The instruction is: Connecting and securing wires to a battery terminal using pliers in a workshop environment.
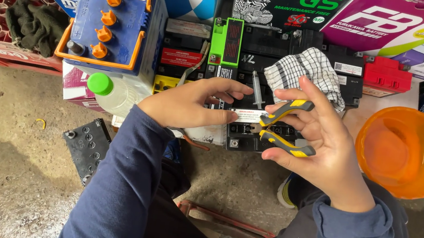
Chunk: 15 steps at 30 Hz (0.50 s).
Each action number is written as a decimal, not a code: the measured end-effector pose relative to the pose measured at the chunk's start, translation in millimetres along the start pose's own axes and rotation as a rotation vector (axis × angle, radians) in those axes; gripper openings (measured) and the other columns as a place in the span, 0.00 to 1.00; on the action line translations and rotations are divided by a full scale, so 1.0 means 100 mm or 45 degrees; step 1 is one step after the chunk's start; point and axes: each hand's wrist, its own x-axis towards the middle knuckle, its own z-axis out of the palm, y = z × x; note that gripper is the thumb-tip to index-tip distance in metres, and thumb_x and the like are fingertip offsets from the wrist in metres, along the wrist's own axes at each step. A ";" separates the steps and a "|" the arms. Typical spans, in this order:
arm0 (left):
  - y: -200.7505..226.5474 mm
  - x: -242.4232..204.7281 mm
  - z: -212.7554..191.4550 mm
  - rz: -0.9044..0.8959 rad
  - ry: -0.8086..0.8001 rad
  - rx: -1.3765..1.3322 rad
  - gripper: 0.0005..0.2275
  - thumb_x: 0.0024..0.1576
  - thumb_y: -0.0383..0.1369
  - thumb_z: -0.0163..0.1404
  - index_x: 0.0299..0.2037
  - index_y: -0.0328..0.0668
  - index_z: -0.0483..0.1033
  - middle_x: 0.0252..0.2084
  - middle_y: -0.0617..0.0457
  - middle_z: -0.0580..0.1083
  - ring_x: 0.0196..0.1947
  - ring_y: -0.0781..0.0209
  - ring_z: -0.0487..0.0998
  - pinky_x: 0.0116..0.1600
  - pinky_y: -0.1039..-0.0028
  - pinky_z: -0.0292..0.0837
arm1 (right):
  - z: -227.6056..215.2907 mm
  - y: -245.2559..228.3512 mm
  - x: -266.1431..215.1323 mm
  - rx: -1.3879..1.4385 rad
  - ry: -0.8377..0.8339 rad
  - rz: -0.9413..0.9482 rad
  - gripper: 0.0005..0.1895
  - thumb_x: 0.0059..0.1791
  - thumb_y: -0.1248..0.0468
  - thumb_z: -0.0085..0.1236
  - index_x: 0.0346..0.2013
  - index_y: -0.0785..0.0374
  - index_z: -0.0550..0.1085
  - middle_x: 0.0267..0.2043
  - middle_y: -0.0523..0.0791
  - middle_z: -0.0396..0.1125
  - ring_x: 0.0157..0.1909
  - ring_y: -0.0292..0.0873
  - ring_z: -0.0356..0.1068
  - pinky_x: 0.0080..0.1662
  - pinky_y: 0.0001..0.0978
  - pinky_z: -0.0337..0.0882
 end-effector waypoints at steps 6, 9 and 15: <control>-0.03 0.00 0.00 0.047 0.000 0.082 0.24 0.59 0.41 0.52 0.66 0.51 0.67 0.62 0.58 0.73 0.59 0.64 0.73 0.65 0.72 0.69 | 0.01 0.00 0.00 0.035 -0.043 -0.005 0.51 0.47 0.71 0.64 0.78 0.58 0.43 0.69 0.58 0.57 0.66 0.54 0.68 0.71 0.50 0.73; -0.03 0.00 0.01 0.045 0.018 0.094 0.24 0.58 0.40 0.53 0.66 0.51 0.67 0.61 0.59 0.73 0.58 0.65 0.73 0.64 0.73 0.68 | 0.03 0.03 0.03 0.111 0.011 0.077 0.50 0.47 0.70 0.62 0.77 0.59 0.43 0.69 0.58 0.56 0.65 0.54 0.69 0.68 0.50 0.75; 0.00 -0.01 0.02 0.006 0.036 0.069 0.24 0.58 0.39 0.53 0.65 0.52 0.68 0.61 0.60 0.74 0.58 0.65 0.74 0.64 0.74 0.69 | 0.04 0.00 0.03 0.039 -0.034 0.025 0.51 0.47 0.71 0.64 0.78 0.58 0.44 0.69 0.56 0.57 0.65 0.53 0.69 0.71 0.50 0.74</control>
